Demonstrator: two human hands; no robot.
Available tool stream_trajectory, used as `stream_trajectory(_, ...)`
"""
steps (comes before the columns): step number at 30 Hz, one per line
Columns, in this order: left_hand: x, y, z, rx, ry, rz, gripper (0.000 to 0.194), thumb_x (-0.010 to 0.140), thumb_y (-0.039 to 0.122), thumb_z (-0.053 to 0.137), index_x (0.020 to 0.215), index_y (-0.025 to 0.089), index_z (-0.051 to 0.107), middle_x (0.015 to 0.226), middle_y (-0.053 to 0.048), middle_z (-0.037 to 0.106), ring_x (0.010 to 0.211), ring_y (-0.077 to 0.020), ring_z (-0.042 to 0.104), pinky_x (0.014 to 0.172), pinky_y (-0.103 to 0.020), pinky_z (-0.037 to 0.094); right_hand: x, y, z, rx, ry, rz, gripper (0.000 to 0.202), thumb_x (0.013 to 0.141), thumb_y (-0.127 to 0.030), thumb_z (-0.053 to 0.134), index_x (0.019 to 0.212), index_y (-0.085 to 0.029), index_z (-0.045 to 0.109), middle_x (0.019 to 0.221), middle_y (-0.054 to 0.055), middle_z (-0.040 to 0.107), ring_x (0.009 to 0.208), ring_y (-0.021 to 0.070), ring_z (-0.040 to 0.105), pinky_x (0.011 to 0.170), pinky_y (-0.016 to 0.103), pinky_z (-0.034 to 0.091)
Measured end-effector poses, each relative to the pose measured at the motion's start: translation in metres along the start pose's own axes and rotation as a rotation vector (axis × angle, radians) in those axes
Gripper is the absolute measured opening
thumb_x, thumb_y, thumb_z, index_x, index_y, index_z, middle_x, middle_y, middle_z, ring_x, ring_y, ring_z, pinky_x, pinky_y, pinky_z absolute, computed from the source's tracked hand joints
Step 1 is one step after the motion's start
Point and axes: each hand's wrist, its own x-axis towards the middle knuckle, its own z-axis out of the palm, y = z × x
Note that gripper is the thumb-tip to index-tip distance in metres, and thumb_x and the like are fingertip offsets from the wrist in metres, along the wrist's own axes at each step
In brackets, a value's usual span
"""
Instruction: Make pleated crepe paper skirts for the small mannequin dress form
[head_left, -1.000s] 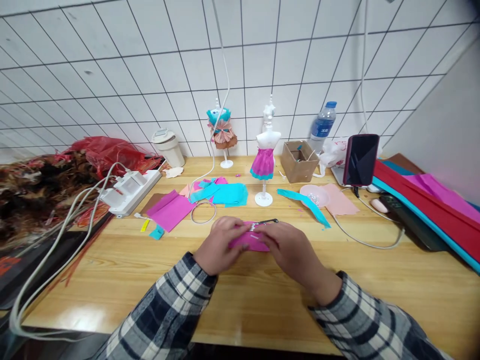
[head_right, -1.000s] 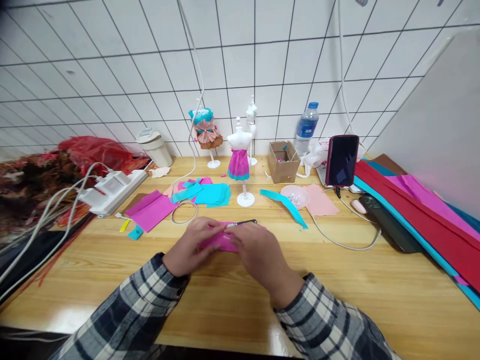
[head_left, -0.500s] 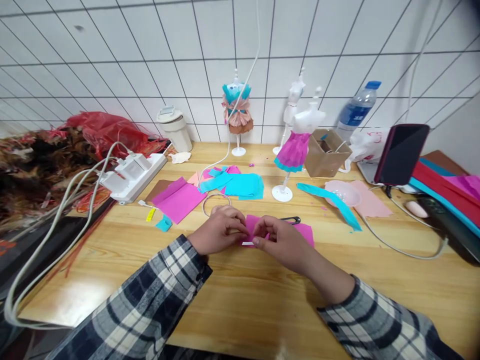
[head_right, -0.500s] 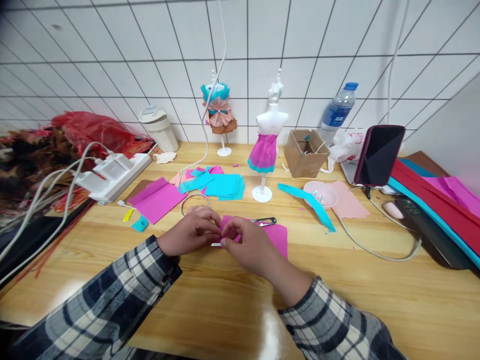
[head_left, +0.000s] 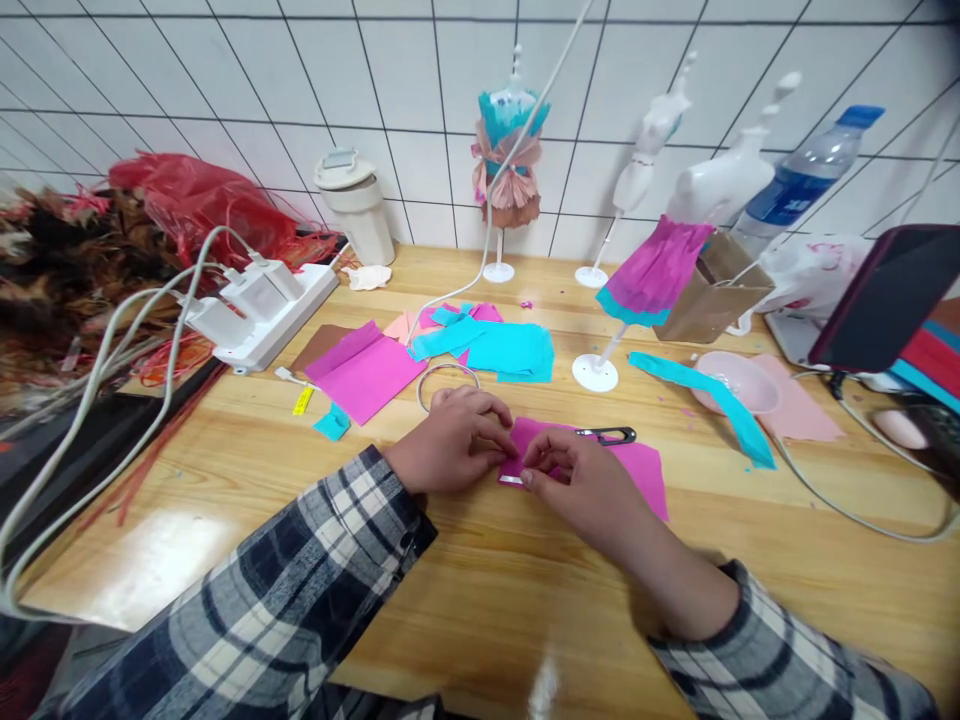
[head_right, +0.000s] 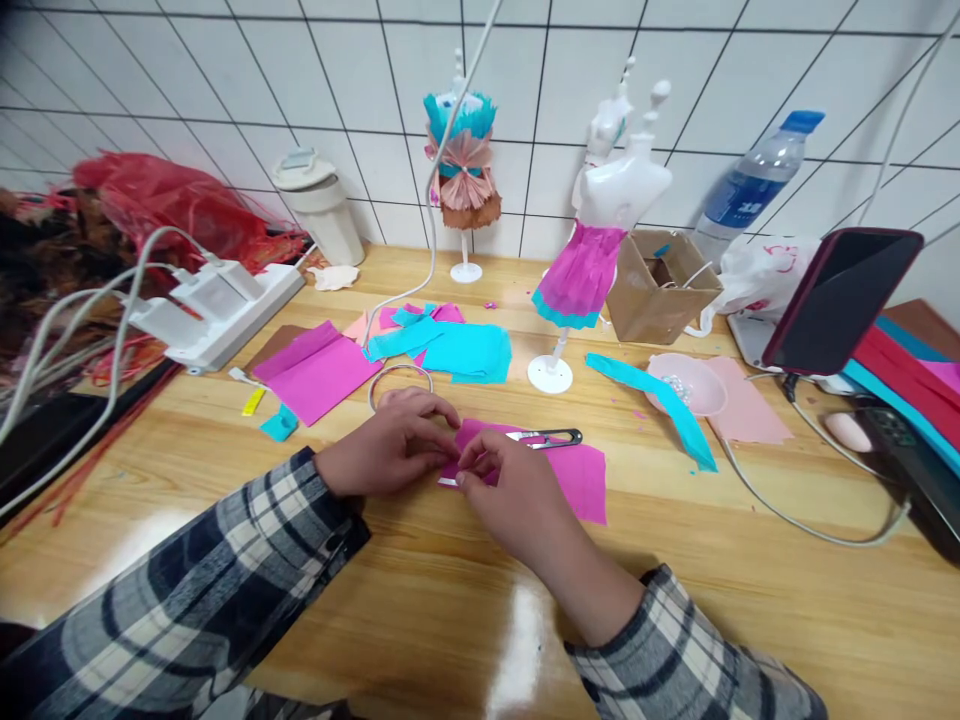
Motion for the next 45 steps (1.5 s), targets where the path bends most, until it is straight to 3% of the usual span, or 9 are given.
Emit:
stream_trajectory(21,0.001,0.005,-0.005,0.003,-0.046,-0.036,0.014,0.079,0.019,0.065,0.087,0.027,0.074,0.108,-0.001,0.063,0.106,-0.0219,0.054,0.096,-0.041,0.031,0.003,0.002,0.003,-0.174,-0.004,0.057,0.005,0.072,-0.019,0.060,0.073,-0.023,0.058,0.058,-0.006,0.059,0.057,0.0146,0.056,0.054,0.025,0.038)
stream_trajectory(28,0.001,0.005,-0.008,-0.006,-0.080,-0.003,0.018,0.078,0.039,0.070,0.090,0.026,0.072,0.112,-0.003,0.062,0.107,-0.0228,0.054,0.099,-0.042,0.029,0.004,0.007,0.005,-0.201,0.005,0.039,0.004,0.073,-0.019,0.060,0.073,-0.023,0.058,0.063,-0.005,0.062,0.060,0.0138,0.057,0.056,0.025,0.039)
stream_trajectory(35,0.001,0.008,-0.007,0.030,-0.082,-0.020,0.013,0.078,0.034,0.068,0.088,0.025,0.068,0.111,-0.002,0.061,0.107,-0.0232,0.053,0.100,-0.045,0.026,0.002,0.002,0.006,-0.241,0.020,0.006,0.006,0.074,-0.018,0.062,0.072,-0.022,0.058,0.063,-0.005,0.062,0.061,0.0130,0.057,0.056,0.024,0.038)
stream_trajectory(45,0.000,0.009,-0.007,0.047,-0.136,-0.047,0.014,0.080,0.035,0.065,0.092,0.027,0.065,0.113,-0.002,0.060,0.110,-0.0247,0.051,0.102,-0.048,0.025,-0.010,-0.005,-0.001,-0.252,-0.002,-0.024,0.007,0.078,-0.019,0.063,0.084,-0.022,0.064,0.083,-0.001,0.072,0.074,0.0156,0.066,0.067,0.027,0.046)
